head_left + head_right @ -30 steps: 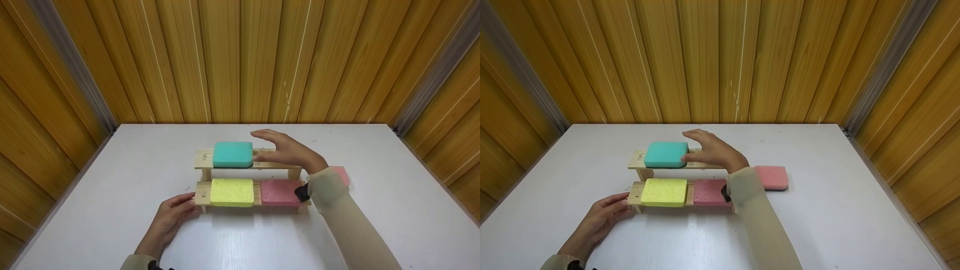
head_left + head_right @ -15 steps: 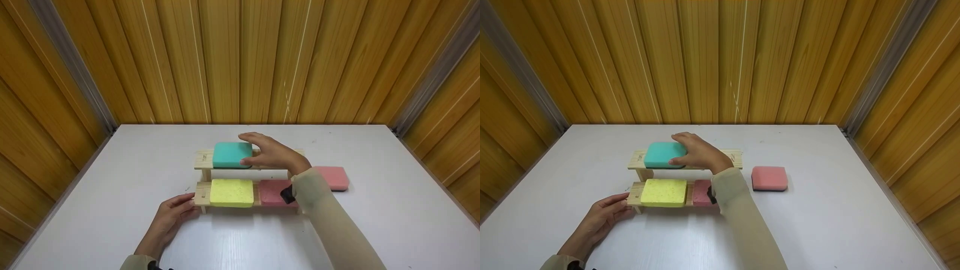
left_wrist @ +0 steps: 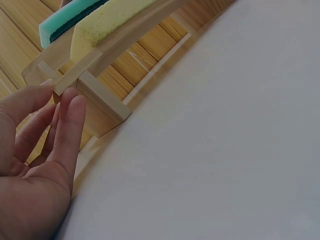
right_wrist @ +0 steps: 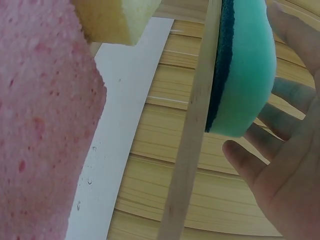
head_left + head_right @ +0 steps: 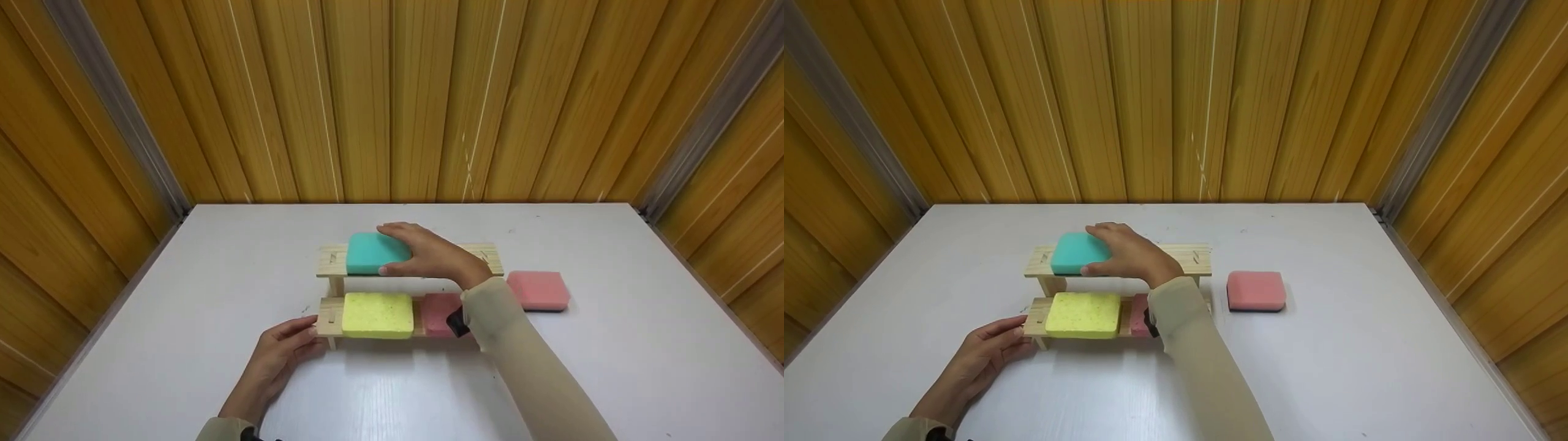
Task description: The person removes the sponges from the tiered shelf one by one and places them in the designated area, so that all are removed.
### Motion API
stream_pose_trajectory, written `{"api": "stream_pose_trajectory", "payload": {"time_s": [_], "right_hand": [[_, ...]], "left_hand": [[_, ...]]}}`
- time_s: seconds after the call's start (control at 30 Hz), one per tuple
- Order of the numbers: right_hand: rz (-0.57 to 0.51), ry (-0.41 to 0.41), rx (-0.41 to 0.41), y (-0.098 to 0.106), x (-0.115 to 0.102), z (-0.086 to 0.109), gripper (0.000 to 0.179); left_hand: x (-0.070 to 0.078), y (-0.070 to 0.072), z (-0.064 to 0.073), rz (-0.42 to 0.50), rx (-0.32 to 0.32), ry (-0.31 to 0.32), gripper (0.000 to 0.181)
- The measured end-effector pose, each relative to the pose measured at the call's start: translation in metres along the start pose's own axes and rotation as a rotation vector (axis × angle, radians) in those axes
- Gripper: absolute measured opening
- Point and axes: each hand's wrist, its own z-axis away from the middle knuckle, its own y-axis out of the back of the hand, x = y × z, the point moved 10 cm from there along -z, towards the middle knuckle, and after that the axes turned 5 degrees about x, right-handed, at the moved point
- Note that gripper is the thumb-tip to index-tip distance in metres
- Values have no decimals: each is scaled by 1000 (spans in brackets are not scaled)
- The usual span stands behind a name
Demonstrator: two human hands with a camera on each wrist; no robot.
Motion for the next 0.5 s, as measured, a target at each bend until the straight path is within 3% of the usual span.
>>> {"api": "stream_pose_trajectory", "payload": {"time_s": [0.5], "right_hand": [[-11, -20, -9, -2, 5, 0, 72]], "left_hand": [[0, -1, 2, 0, -9, 4, 45]]}}
